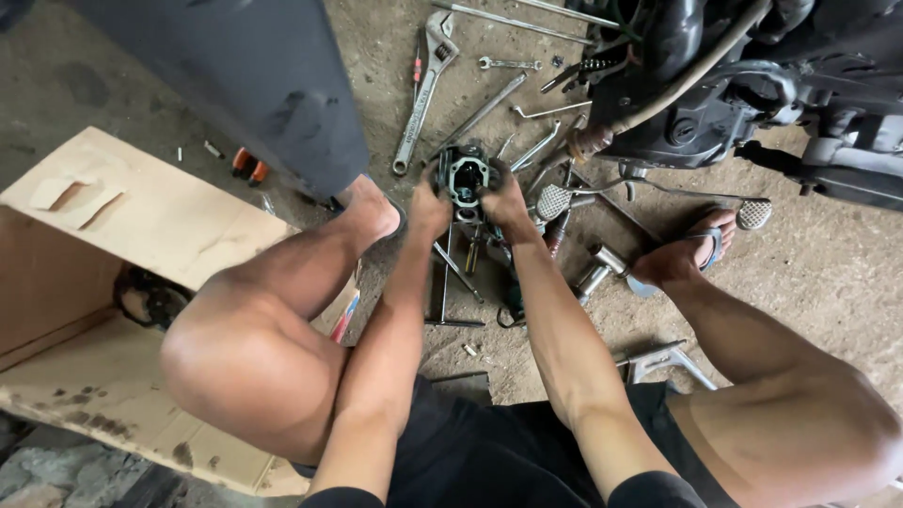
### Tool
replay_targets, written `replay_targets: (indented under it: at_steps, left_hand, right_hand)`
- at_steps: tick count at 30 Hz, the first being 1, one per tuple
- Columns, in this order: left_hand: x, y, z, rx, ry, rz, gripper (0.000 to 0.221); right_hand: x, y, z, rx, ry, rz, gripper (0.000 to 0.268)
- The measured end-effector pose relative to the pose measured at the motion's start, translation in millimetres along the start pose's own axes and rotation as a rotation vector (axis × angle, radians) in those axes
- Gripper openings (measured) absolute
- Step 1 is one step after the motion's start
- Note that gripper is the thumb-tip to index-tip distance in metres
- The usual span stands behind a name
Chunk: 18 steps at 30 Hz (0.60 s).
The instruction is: The person sits on the floor of a motorcycle repair workshop and works on a cylinder head removed from a motorcycle. They use a screwdriver on the part, fit a component into it, drive fasteners with a cordless drill, tap with a hammer, and handle a bracket and other small parts from a cardboard box.
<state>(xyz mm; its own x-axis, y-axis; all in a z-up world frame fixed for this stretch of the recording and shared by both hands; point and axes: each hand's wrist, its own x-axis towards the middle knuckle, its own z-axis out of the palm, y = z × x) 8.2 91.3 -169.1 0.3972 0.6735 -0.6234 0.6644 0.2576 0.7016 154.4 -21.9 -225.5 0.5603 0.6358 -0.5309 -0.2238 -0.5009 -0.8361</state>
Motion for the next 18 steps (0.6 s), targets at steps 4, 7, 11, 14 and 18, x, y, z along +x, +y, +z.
replay_targets:
  at_steps: [4,7,11,14,18]
  left_hand:
    - [-5.8,-10.6,13.6,0.008,0.084,-0.064,0.051]
    - [-18.7,-8.8,16.7,-0.039,0.104,-0.013,0.048]
    - [-40.0,-2.6,15.2,-0.034,0.091,0.128,0.052]
    - [-68.0,29.7,31.8,0.248,0.376,0.332,0.049]
    - [-137.3,133.6,-9.5,0.142,0.231,0.183,0.057]
  right_hand:
    - [-17.6,-9.3,-2.8,-0.248,0.098,0.05,0.066]
    - [-35.1,-18.8,0.0,-0.356,0.126,0.051,0.058]
    - [-46.3,-6.2,-9.4,-0.397,0.122,-0.002,0.054]
    - [-86.5,-74.1,-3.0,-0.46,0.08,-0.066,0.05]
    - [-129.1,-119.4,-3.9,-0.334,0.141,-0.131,0.041]
